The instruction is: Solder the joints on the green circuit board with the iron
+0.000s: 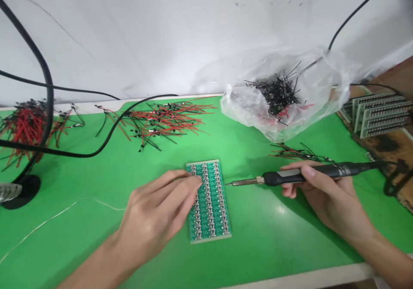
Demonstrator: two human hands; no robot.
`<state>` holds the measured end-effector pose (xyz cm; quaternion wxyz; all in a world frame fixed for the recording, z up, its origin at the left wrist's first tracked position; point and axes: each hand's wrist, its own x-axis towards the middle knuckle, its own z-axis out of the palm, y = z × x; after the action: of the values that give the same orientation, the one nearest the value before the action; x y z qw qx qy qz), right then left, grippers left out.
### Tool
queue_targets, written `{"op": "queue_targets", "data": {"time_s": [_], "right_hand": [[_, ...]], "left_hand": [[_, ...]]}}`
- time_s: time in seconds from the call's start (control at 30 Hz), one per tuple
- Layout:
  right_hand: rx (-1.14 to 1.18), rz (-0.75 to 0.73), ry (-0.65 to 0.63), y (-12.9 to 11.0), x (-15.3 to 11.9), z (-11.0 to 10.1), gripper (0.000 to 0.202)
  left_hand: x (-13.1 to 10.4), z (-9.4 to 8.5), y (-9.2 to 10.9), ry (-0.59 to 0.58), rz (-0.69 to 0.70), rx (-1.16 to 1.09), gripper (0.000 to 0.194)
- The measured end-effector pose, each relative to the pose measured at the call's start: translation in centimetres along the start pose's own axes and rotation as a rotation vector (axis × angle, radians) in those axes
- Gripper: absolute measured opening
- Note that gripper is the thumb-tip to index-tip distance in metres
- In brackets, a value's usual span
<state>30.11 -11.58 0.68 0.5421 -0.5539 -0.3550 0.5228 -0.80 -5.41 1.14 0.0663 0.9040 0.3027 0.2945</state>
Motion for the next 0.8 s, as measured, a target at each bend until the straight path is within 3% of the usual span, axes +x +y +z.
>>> {"op": "queue_targets", "data": {"time_s": [0.1,0.33,0.8], "right_hand": [[0.021,0.028,-0.018,-0.4,0.8,0.3,0.019],[0.076,0.017,-0.066,-1.1,2.5,1.4,0.019],[-0.092,0.005,-0.127,0.4,1.9,0.4,0.019]], "left_hand": [[0.1,-0.2,-0.4,0.017,-0.025,-0.028,0.022],[-0.2,-0.3,-1.1,-0.065,0.028,-0.09,0.023],[-0.6,-0.2,-1.1,-0.082,0.052,-0.053,0.028]]}}
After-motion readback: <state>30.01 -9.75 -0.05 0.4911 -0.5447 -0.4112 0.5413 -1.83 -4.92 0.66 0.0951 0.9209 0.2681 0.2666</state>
